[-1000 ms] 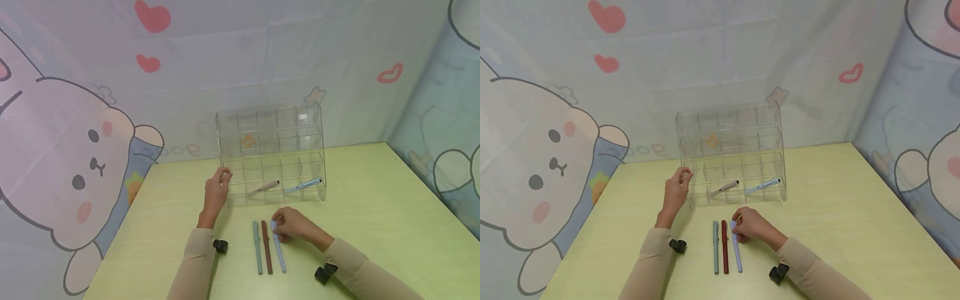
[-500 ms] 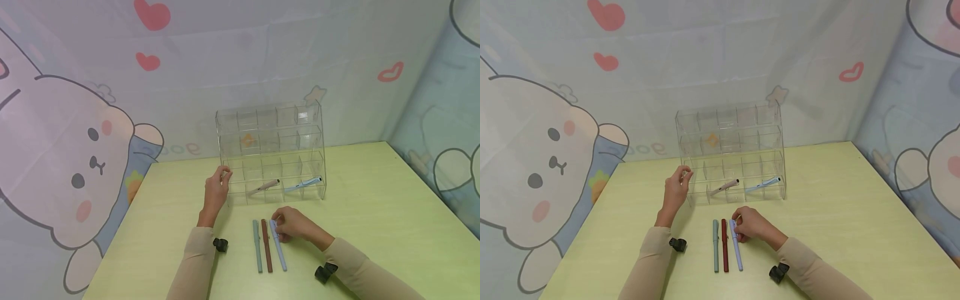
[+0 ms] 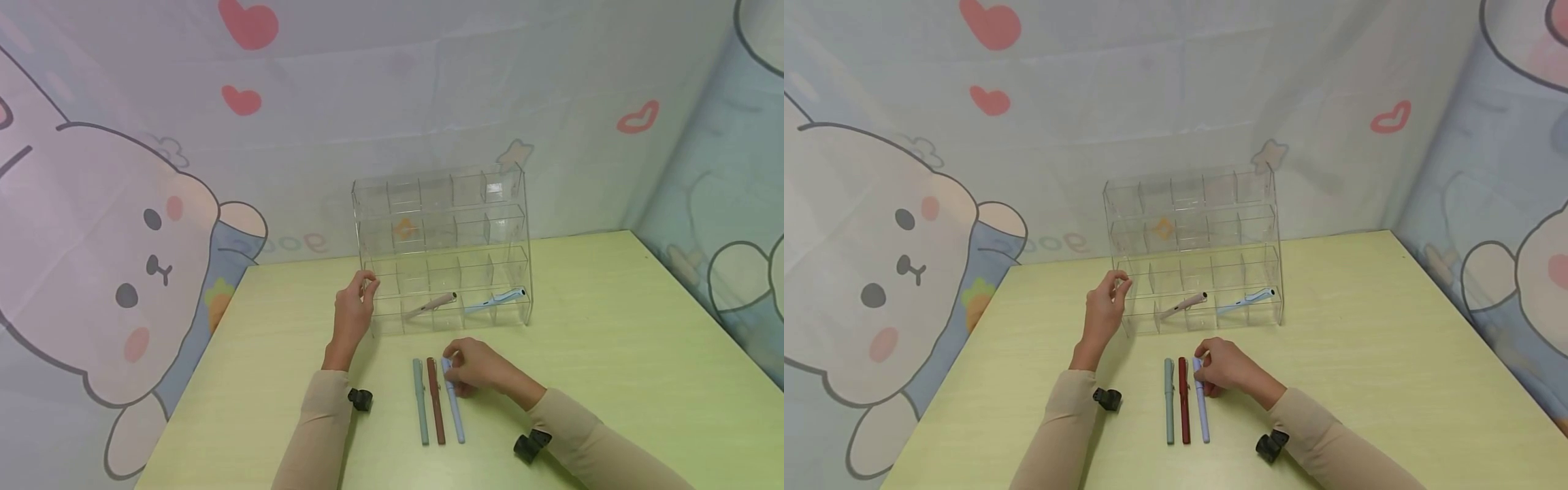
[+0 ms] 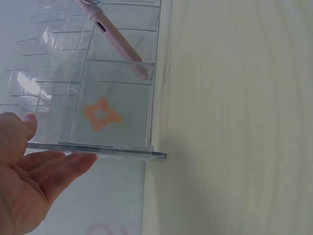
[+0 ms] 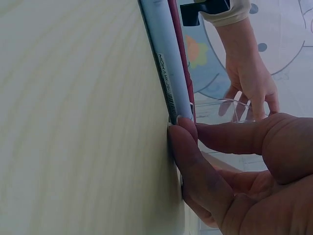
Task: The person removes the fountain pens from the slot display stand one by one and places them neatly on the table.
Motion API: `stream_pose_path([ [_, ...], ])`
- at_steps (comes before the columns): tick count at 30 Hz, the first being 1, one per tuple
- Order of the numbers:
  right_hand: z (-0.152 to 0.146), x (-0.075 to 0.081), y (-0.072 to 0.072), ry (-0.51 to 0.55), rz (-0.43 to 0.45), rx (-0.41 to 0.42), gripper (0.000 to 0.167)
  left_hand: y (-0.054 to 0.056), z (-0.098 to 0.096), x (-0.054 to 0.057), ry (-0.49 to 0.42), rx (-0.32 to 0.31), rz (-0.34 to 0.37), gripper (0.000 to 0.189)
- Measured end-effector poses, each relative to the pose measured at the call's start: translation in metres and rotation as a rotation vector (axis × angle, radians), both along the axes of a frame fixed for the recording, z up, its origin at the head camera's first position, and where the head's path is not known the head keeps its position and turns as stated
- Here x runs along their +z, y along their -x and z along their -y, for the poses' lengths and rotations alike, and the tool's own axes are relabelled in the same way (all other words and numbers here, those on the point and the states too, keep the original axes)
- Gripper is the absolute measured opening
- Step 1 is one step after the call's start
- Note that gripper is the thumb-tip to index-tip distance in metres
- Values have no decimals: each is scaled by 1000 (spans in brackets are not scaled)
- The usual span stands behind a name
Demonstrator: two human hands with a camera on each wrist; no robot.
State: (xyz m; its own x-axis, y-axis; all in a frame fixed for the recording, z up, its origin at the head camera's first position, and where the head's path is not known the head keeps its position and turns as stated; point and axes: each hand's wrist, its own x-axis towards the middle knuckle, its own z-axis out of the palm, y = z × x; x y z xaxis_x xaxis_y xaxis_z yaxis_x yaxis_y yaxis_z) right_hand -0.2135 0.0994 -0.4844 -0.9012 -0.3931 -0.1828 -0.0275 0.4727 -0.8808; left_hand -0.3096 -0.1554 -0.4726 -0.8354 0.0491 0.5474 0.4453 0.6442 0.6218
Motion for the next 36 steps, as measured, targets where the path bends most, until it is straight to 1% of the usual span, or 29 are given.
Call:
stream_pose_path([
  [5, 0, -1, 1, 2, -5, 4, 33, 1, 0, -1, 6, 5, -8, 15],
  [13, 1, -1, 1, -9, -1, -18, 32, 1, -2, 0, 3, 12, -30, 13],
  [19, 1, 1, 0, -26, -6, -31, 33, 3, -2, -2, 3, 17, -25, 13],
  [26, 1, 0, 1, -27, 2, -44, 34, 4, -2, -2, 0, 16, -37, 13],
  [31, -1, -2, 3, -4, -1, -54, 35, 3, -2, -1, -12, 9, -28, 12],
  [36, -1, -4, 2, 8, -5, -85, 35, 1, -1, -1, -15, 6, -7, 13],
])
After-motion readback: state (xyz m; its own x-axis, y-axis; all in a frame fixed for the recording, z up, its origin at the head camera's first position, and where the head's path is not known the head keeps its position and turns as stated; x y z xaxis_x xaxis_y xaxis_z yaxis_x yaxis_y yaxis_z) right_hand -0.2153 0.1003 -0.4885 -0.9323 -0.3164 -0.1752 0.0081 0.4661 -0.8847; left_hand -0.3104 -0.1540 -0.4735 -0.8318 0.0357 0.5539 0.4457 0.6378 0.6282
